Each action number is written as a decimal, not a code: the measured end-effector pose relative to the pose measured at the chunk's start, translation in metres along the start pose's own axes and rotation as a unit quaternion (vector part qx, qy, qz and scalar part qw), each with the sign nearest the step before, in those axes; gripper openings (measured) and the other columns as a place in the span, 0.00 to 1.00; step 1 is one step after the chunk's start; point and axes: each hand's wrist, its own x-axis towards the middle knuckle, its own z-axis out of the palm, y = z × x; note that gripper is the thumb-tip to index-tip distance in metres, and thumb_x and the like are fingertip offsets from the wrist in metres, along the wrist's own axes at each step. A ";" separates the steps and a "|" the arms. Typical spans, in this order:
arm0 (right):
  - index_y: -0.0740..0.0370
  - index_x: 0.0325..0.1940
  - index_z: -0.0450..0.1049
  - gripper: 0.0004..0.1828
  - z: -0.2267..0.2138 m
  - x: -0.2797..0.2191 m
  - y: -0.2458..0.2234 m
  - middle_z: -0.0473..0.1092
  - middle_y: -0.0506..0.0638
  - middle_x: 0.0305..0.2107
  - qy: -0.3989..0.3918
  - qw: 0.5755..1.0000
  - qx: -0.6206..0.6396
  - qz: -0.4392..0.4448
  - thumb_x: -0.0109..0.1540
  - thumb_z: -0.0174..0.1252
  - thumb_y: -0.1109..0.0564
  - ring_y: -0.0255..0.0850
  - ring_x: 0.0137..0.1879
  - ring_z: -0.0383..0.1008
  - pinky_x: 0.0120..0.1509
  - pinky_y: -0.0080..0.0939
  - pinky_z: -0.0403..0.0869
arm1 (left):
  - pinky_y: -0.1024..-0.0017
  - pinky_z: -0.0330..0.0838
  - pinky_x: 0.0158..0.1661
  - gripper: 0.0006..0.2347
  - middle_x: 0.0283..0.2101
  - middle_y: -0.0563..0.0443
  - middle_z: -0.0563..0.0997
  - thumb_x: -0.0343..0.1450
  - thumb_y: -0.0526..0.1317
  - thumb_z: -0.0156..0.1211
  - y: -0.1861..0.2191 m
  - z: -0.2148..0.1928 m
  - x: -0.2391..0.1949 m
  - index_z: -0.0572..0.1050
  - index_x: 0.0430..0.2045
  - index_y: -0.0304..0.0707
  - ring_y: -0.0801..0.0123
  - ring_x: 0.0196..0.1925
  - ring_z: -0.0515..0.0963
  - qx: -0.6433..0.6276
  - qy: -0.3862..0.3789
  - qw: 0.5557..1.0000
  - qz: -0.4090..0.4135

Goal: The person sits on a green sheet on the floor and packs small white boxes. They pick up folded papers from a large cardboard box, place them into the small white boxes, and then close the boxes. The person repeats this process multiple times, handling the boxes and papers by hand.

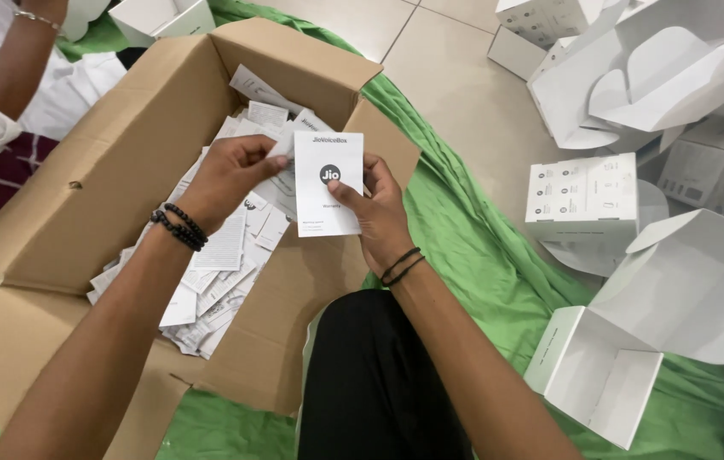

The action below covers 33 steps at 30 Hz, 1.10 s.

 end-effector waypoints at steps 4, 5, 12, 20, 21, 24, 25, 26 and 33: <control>0.59 0.61 0.66 0.30 0.031 0.003 -0.012 0.76 0.53 0.46 -0.009 0.999 -0.024 0.024 0.57 0.67 0.62 0.38 0.52 0.78 0.58 0.40 0.76 | 0.77 0.75 0.44 0.10 0.42 0.55 0.83 0.77 0.38 0.58 0.023 -0.009 -0.028 0.78 0.47 0.30 0.80 0.42 0.79 -0.084 -0.127 0.988 0.024; 0.62 0.62 0.67 0.29 0.034 0.003 -0.011 0.76 0.53 0.47 -0.028 0.999 -0.015 0.010 0.58 0.68 0.61 0.38 0.53 0.77 0.60 0.39 0.76 | 0.77 0.75 0.45 0.11 0.44 0.55 0.83 0.76 0.39 0.57 0.024 -0.014 -0.032 0.78 0.49 0.31 0.80 0.43 0.79 -0.113 -0.128 0.985 0.018; 0.69 0.57 0.71 0.24 0.032 -0.009 0.002 0.76 0.53 0.47 -0.065 0.997 0.038 0.019 0.59 0.69 0.61 0.39 0.52 0.77 0.60 0.42 0.77 | 0.58 0.77 0.50 0.12 0.45 0.42 0.85 0.74 0.45 0.59 -0.113 -0.130 -0.054 0.81 0.45 0.38 0.53 0.47 0.83 0.523 0.041 0.842 -0.124; 0.68 0.55 0.74 0.20 0.030 -0.019 0.002 0.77 0.52 0.45 -0.038 0.997 0.030 0.052 0.60 0.66 0.60 0.37 0.50 0.78 0.58 0.40 0.77 | 0.56 0.72 0.60 0.17 0.57 0.34 0.80 0.72 0.41 0.60 -0.220 -0.170 -0.036 0.75 0.55 0.35 0.46 0.59 0.79 0.476 0.022 0.850 -0.224; 0.68 0.55 0.74 0.20 0.030 -0.021 0.001 0.77 0.52 0.45 -0.035 0.998 0.029 0.050 0.60 0.66 0.60 0.37 0.50 0.78 0.58 0.40 0.77 | 0.56 0.72 0.60 0.17 0.57 0.34 0.80 0.72 0.41 0.60 -0.225 -0.167 -0.032 0.75 0.55 0.35 0.46 0.59 0.79 0.476 0.019 0.851 -0.221; 0.67 0.55 0.74 0.19 0.018 -0.029 -0.004 0.77 0.51 0.44 -0.023 0.999 0.020 0.039 0.61 0.65 0.61 0.37 0.49 0.77 0.57 0.40 0.76 | 0.58 0.67 0.61 0.24 0.61 0.35 0.74 0.68 0.35 0.57 -0.245 -0.156 -0.015 0.70 0.62 0.41 0.47 0.62 0.74 0.521 -0.049 0.843 -0.126; 0.67 0.55 0.73 0.19 0.012 -0.030 -0.006 0.77 0.52 0.45 -0.024 0.999 0.024 0.034 0.61 0.65 0.60 0.38 0.49 0.78 0.57 0.41 0.77 | 0.57 0.67 0.62 0.22 0.61 0.35 0.74 0.68 0.35 0.55 -0.256 -0.157 -0.011 0.72 0.59 0.38 0.46 0.62 0.74 0.539 -0.047 0.830 -0.137; 0.67 0.55 0.73 0.19 0.006 -0.032 -0.009 0.77 0.52 0.45 -0.025 0.999 0.028 0.030 0.62 0.64 0.60 0.38 0.49 0.78 0.57 0.41 0.77 | 0.57 0.67 0.62 0.19 0.62 0.34 0.75 0.69 0.35 0.54 -0.267 -0.157 -0.006 0.74 0.57 0.35 0.46 0.63 0.74 0.558 -0.044 0.816 -0.148; 0.63 0.60 0.69 0.18 -0.063 -0.063 -0.042 0.75 0.49 0.47 0.055 0.997 0.046 0.008 0.65 0.59 0.61 0.37 0.52 0.76 0.59 0.42 0.76 | 0.53 0.76 0.50 0.10 0.49 0.37 0.82 0.72 0.43 0.64 -0.132 -0.088 -0.032 0.83 0.39 0.36 0.47 0.51 0.81 0.627 0.106 0.772 -0.018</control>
